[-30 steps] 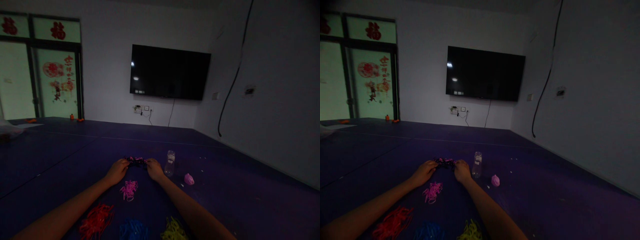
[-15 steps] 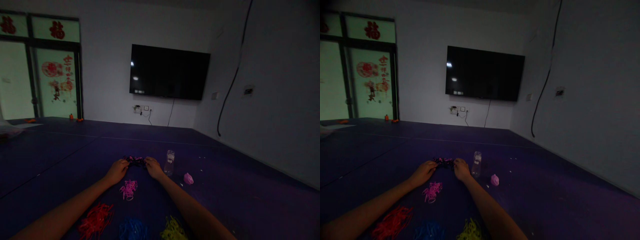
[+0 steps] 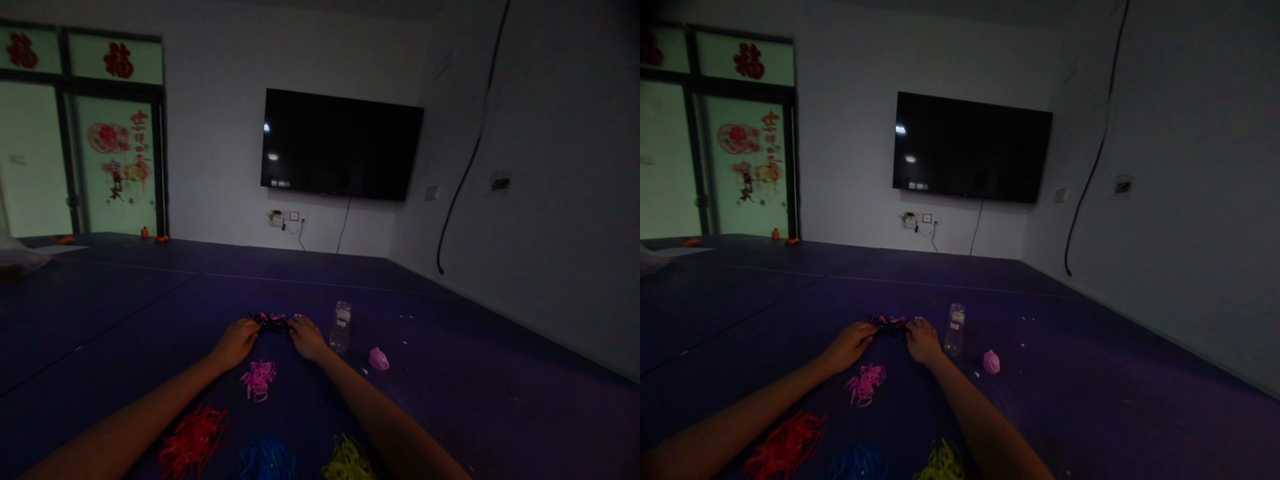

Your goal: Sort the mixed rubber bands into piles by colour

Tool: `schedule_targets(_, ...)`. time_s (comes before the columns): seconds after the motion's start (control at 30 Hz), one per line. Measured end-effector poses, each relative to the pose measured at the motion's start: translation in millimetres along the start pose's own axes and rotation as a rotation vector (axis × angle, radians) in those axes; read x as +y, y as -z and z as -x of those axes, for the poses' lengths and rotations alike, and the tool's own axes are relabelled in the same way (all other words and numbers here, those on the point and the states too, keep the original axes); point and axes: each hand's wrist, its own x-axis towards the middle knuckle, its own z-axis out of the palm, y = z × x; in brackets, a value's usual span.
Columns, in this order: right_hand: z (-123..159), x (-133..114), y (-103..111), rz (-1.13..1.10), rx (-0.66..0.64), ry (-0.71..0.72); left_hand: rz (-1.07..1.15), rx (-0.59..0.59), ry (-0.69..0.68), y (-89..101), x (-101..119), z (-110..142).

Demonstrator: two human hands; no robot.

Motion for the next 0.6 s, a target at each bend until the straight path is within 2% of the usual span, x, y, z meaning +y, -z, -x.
schedule_targets(0.43, -3.0, 1.4, 1.3, -0.062, 0.028, 0.059, 0.008, 0.066, -0.038, -1.3, -0.4, 0.9)
schedule_targets(0.6, -5.4, 2.2, 1.7, -0.223, 0.077, 0.027, 0.047, 0.107, -0.068, -0.7, -1.3, 0.2)
